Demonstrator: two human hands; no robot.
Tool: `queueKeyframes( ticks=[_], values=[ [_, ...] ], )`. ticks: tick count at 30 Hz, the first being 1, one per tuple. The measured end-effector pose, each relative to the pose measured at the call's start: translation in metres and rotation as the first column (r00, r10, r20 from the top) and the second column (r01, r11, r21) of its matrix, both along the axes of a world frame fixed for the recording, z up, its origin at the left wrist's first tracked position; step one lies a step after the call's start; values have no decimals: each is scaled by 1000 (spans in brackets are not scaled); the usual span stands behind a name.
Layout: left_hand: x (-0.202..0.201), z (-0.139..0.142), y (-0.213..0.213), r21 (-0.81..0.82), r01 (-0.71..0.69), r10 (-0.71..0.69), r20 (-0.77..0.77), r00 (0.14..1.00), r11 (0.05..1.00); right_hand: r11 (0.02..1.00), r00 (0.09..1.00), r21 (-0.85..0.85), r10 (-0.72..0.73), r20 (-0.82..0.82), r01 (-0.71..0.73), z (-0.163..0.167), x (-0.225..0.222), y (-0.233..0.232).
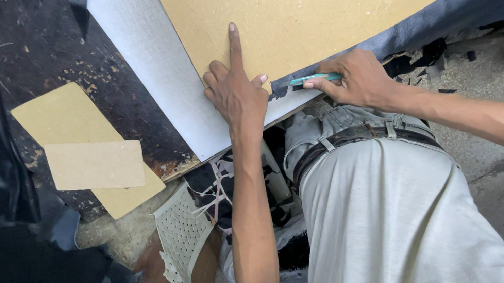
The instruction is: The person lays a large sheet of black leather on a work table, places a cardboard pattern on top, and traces the outline with a marker. The person then cuts the leather along the traced line using a utility knife, removes the pattern, and repeats the process with a second pattern.
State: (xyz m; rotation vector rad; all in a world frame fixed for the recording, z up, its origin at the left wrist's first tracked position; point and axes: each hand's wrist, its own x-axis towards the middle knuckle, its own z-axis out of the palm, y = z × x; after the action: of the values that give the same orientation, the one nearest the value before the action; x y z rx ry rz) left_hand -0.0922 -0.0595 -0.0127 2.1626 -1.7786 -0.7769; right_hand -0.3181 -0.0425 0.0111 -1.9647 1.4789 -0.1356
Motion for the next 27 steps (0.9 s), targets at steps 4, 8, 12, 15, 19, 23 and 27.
queueKeyframes(
  ticks=[4, 8, 12, 15, 19, 23, 27],
  values=[
    [-2, -1, 4, -16, 7, -7, 12, 1000, 1000, 990, 993, 92, -107, 42, 103, -3, -5, 4],
    [-4, 0, 4, -19, 4, -3, 16, 1000, 1000, 987, 989, 86, -141, 37, 137, -5, -11, 11],
    [-6, -2, 3, -29, -3, 5, 50, 999, 1000, 987, 981, 50, -158, 115, 153, -9, -17, 15],
    [-7, -5, 3, -3, -17, 17, 23, 1000, 1000, 975, 974, 145, -189, 123, 171, -12, -19, 16],
    [-8, -6, 1, -30, -15, 15, 25, 1000, 999, 967, 976, 247, -110, 189, 61, -10, -19, 16],
    [-7, -7, -2, 7, -21, 20, 28, 999, 1000, 998, 954, 18, 50, 294, -58, 1, -20, 14],
    [-5, -10, -3, -27, -23, 23, 14, 1000, 999, 989, 990, 113, 81, 113, -93, 8, -22, 9]
  ],
)
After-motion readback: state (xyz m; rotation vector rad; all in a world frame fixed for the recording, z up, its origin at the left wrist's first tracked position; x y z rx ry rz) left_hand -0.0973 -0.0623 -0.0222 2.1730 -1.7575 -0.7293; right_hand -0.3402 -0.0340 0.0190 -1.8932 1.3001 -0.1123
